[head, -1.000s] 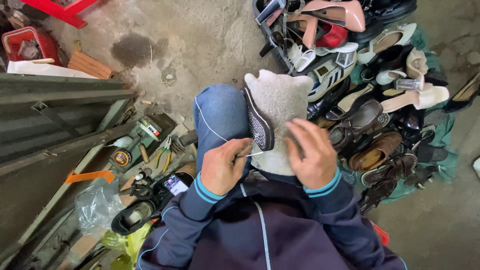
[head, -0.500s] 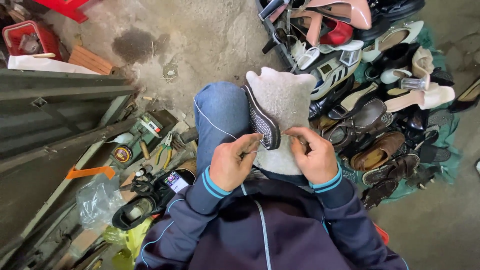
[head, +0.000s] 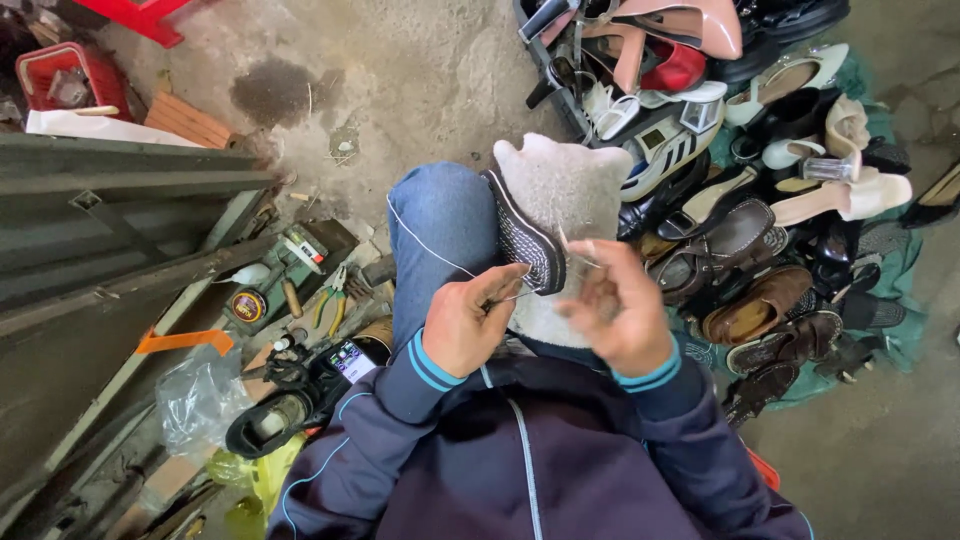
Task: Hand-sewing a rubber sole onto a shoe using a needle and thread.
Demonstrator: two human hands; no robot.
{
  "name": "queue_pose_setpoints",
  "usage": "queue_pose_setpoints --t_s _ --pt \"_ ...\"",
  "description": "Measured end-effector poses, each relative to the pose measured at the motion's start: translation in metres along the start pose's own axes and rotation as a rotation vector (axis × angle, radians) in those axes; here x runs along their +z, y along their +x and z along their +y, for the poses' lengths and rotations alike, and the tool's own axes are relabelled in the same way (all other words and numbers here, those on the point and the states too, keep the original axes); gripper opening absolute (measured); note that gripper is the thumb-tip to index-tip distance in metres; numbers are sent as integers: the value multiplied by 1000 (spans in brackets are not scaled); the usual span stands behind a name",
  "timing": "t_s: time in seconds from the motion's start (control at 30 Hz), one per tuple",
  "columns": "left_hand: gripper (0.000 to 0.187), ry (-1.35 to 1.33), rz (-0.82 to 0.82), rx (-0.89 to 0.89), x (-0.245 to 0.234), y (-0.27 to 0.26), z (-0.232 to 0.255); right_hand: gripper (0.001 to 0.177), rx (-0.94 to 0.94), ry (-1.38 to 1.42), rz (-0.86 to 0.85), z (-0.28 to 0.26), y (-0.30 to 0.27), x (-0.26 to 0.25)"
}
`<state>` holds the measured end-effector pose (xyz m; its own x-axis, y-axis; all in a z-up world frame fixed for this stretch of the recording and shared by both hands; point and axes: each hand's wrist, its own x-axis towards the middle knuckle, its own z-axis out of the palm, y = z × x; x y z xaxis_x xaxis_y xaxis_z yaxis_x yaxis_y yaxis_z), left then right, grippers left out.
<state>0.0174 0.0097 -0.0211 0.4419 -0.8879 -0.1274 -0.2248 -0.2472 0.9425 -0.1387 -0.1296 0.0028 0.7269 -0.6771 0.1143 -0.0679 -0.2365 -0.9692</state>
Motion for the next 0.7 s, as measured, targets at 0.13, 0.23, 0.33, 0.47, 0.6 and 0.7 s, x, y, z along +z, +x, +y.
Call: queue_pose_setpoints --t_s 0.13,0.23,0.33,0.47,0.6,0.7 --pt "35 25 3 10 2 4 3 43 -116 -429 9 33 -12 14" --pt "36 32 -8 17 6 6 0 42 -141 -480 25 57 -24 15" --pt "35 46 10 40 13 11 -3 34 -121 -428 59 57 -23 12" --pt "35 121 42 85 6 10 12 26 -21 -351 84 33 -22 -8" --pt "38 256 43 144 -16 10 30 27 89 -331 97 70 -34 -35" --pt "28 262 -16 168 -20 4 25 27 157 -221 55 74 -29 -36"
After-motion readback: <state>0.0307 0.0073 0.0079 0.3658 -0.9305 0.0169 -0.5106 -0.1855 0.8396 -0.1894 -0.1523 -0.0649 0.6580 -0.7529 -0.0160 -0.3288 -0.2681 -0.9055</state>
